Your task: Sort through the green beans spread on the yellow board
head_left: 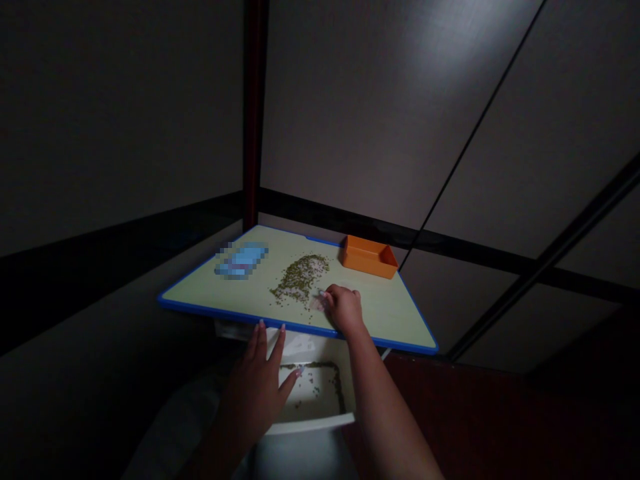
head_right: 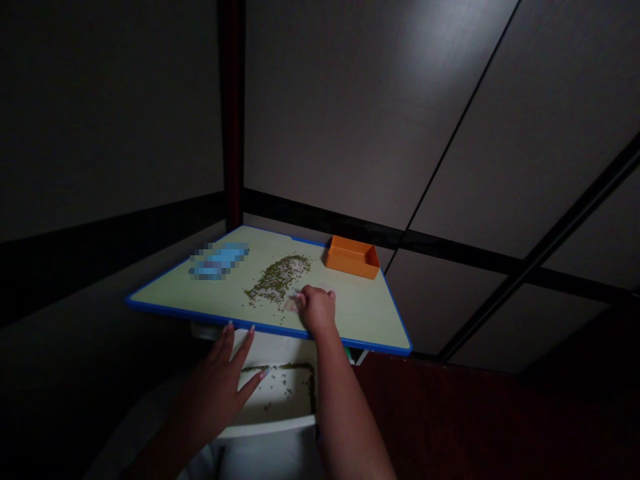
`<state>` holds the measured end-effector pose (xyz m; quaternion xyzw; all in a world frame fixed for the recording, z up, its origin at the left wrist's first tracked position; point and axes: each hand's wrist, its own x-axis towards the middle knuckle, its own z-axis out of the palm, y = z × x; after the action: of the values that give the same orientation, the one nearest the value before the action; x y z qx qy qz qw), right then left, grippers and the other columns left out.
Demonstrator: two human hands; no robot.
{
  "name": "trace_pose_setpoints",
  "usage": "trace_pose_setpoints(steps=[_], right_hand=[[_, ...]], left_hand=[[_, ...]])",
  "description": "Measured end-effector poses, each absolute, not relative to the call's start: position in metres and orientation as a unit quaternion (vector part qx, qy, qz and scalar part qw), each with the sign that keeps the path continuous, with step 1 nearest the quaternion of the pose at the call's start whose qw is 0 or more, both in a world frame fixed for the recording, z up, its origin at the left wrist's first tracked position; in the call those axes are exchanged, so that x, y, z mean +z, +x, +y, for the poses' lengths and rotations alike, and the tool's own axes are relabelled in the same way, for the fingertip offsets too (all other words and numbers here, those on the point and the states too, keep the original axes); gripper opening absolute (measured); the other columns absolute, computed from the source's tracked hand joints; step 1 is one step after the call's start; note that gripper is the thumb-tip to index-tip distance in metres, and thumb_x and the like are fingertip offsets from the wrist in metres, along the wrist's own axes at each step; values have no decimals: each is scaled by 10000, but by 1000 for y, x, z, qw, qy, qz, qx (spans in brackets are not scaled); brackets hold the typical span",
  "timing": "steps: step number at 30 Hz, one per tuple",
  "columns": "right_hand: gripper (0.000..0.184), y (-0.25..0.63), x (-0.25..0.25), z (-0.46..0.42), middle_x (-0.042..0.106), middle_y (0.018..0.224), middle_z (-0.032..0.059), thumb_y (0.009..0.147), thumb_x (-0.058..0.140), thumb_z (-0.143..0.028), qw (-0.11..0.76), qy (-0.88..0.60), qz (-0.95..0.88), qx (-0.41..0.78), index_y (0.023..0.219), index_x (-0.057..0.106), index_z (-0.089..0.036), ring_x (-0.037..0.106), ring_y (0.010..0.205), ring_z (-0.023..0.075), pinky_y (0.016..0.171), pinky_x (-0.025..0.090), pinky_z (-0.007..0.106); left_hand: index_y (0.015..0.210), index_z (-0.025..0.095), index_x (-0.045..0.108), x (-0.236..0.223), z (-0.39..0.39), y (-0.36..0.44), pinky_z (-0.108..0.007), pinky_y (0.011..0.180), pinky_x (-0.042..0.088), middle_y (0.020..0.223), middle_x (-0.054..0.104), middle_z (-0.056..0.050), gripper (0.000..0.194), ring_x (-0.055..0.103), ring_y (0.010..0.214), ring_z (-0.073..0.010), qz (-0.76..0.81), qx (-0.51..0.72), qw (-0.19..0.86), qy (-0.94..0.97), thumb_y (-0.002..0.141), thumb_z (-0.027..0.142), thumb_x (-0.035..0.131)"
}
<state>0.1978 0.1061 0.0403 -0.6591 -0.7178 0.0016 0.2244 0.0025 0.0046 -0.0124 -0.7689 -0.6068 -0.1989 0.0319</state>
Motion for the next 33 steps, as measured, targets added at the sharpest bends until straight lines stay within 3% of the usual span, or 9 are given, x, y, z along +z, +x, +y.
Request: trace_pose_setpoints(steps=[16,33], right_hand=[[177,194,44,105,713,948,33,937,487,-298,210,-642,-737,-3,928,649,-226,597,915,167,819,259,296],[183,187,45,109,706,930,25,940,479,-311,200,-623,-756,-7,919,643,-233,585,921,167,808,256,292]], left_hand=[[1383,128,446,-15,4,2,-469,1072,388,1502,342,-224,684,288,1411,-356,-600,-219,38,-769,807,490,518],[1407,125,407,-10,2,4,-466,1045,407,1510,294,-267,678,254,1417,-375,-613,-189,26,-766,828,468,485]])
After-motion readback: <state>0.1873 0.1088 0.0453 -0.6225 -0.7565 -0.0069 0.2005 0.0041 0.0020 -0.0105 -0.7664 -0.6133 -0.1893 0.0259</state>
